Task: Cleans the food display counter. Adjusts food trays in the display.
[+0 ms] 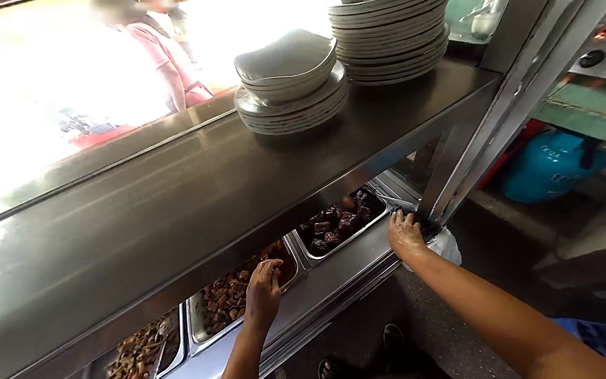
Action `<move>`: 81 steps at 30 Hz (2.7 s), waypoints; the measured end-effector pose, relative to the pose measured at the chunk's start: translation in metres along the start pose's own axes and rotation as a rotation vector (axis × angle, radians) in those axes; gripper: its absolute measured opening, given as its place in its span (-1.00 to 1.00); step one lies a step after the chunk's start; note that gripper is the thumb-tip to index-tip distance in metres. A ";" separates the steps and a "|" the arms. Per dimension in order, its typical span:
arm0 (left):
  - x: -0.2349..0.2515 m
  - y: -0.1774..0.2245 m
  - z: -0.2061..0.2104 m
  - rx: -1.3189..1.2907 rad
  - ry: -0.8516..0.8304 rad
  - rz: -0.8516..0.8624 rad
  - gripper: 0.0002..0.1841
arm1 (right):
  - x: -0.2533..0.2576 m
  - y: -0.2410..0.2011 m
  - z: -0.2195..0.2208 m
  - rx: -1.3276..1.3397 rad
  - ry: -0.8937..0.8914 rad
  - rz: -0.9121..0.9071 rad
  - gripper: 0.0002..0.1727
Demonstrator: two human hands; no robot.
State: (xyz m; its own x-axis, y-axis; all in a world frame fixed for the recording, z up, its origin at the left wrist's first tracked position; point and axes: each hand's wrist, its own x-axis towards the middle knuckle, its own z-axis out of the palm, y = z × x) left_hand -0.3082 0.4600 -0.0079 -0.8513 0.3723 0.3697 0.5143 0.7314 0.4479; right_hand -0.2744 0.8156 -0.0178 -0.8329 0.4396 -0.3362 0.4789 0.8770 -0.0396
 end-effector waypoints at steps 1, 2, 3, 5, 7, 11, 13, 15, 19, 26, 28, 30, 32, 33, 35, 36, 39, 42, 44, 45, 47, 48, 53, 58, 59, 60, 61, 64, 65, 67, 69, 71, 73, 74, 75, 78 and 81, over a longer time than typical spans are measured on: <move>-0.001 -0.002 -0.002 -0.008 -0.009 -0.001 -0.73 | 0.001 -0.004 -0.002 0.011 0.018 0.032 -0.44; -0.002 -0.005 -0.003 -0.017 -0.014 0.002 -0.73 | 0.003 -0.008 -0.004 0.027 0.040 0.063 -0.50; -0.002 -0.007 -0.004 -0.026 -0.018 0.007 -0.73 | 0.006 -0.010 -0.006 0.041 0.061 0.092 -0.55; -0.005 -0.011 -0.006 -0.046 -0.039 0.018 -0.72 | 0.011 -0.010 -0.010 0.054 0.083 0.121 -0.59; -0.007 -0.016 -0.008 -0.069 -0.071 0.039 -0.73 | 0.006 -0.015 -0.016 0.085 0.039 0.093 -0.56; -0.007 -0.022 -0.014 -0.090 -0.102 0.061 -0.71 | -0.048 -0.076 -0.006 0.170 -0.089 -0.105 -0.53; -0.007 -0.025 -0.018 -0.103 -0.107 0.051 -0.70 | -0.080 -0.122 0.012 0.181 -0.130 -0.257 -0.57; -0.007 -0.029 -0.022 -0.125 -0.108 0.034 -0.70 | -0.103 -0.155 0.024 0.237 -0.186 -0.437 -0.59; -0.007 -0.035 -0.030 -0.142 -0.086 0.031 -0.71 | -0.090 -0.165 0.024 0.603 -0.390 -0.725 -0.67; -0.007 -0.034 -0.032 -0.153 -0.090 0.017 -0.71 | -0.043 -0.144 0.035 0.663 -0.407 -0.815 -0.70; -0.009 -0.033 -0.031 -0.149 -0.090 0.011 -0.72 | -0.050 -0.147 0.031 0.407 -0.152 -0.796 -0.62; -0.012 -0.032 -0.030 -0.155 -0.085 0.000 -0.72 | -0.064 -0.152 0.030 0.262 0.043 -0.813 -0.58; -0.014 -0.032 -0.030 -0.155 -0.077 -0.007 -0.72 | -0.085 -0.160 0.037 0.220 0.071 -0.795 -0.67; -0.014 -0.031 -0.030 -0.149 -0.074 -0.010 -0.72 | -0.095 -0.164 0.044 0.205 0.033 -0.759 -0.64; -0.013 -0.028 -0.030 -0.135 -0.073 -0.017 -0.71 | -0.111 -0.164 0.057 0.181 -0.075 -0.710 -0.44; -0.012 -0.027 -0.029 -0.126 -0.073 -0.023 -0.70 | -0.114 -0.159 0.060 0.172 -0.112 -0.706 -0.39; -0.011 -0.024 -0.024 -0.112 -0.063 -0.031 -0.70 | -0.104 -0.124 0.060 0.208 -0.099 -0.689 -0.45; -0.009 -0.022 -0.022 -0.117 -0.050 -0.038 -0.70 | -0.066 -0.070 0.053 0.253 -0.001 -0.565 -0.48; -0.008 -0.019 -0.020 -0.125 -0.037 -0.051 -0.70 | -0.032 -0.023 0.046 0.245 0.071 -0.471 -0.48; -0.008 -0.018 -0.018 -0.130 -0.032 -0.058 -0.71 | -0.015 0.000 0.041 0.243 0.119 -0.440 -0.50; -0.007 -0.016 -0.015 -0.126 -0.028 -0.062 -0.71 | 0.012 0.040 0.032 0.236 0.216 -0.413 -0.53; -0.007 -0.014 -0.013 -0.120 -0.022 -0.060 -0.70 | 0.019 0.054 0.027 0.218 0.260 -0.414 -0.54; -0.005 -0.011 -0.013 -0.082 0.001 -0.046 -0.70 | 0.009 0.057 0.019 0.083 0.376 -0.373 -0.66; -0.007 -0.014 -0.022 -0.065 -0.054 -0.062 -0.71 | -0.001 0.020 0.015 0.199 0.260 -0.301 -0.75; -0.006 -0.015 -0.023 -0.055 -0.055 -0.063 -0.72 | -0.011 0.004 0.016 0.237 0.241 -0.345 -0.77; -0.005 -0.016 -0.023 -0.048 -0.062 -0.065 -0.73 | -0.024 -0.016 0.020 0.264 0.212 -0.395 -0.79; -0.003 -0.016 -0.025 -0.044 -0.082 -0.075 -0.72 | -0.039 -0.039 0.025 0.281 0.181 -0.450 -0.79; 0.005 -0.011 -0.030 -0.039 -0.191 -0.109 -0.72 | -0.085 -0.112 0.048 0.323 0.067 -0.644 -0.73; 0.007 -0.009 -0.032 -0.032 -0.222 -0.102 -0.72 | -0.099 -0.135 0.054 0.341 0.025 -0.714 -0.73; 0.010 -0.009 -0.034 -0.030 -0.247 -0.057 -0.73 | -0.121 -0.171 0.065 0.385 -0.039 -0.860 -0.71; 0.010 -0.011 -0.034 -0.029 -0.260 -0.015 -0.73 | -0.136 -0.198 0.071 0.393 -0.105 -0.987 -0.69; 0.009 -0.012 -0.036 -0.035 -0.277 0.008 -0.73 | -0.144 -0.216 0.073 0.355 -0.187 -1.061 -0.60; 0.006 -0.014 -0.036 -0.056 -0.272 0.030 -0.73 | -0.144 -0.222 0.075 0.365 -0.213 -1.080 -0.53; 0.005 -0.015 -0.036 -0.064 -0.269 0.038 -0.74 | -0.141 -0.222 0.075 0.363 -0.208 -1.079 -0.55; 0.004 -0.016 -0.036 -0.071 -0.272 0.042 -0.74 | -0.137 -0.219 0.072 0.356 -0.202 -1.074 -0.59; 0.000 -0.018 -0.038 -0.087 -0.293 0.040 -0.75 | -0.121 -0.198 0.065 0.337 -0.123 -1.058 -0.74; 0.001 -0.019 -0.041 -0.082 -0.288 0.035 -0.73 | -0.090 -0.154 0.057 0.266 -0.038 -0.966 -0.79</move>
State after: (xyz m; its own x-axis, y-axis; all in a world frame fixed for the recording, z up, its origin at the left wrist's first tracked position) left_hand -0.3145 0.4227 0.0175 -0.8213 0.5517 0.1449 0.5404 0.6713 0.5073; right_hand -0.2575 0.6297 -0.0353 -0.8902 -0.4488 -0.0785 -0.3480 0.7809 -0.5187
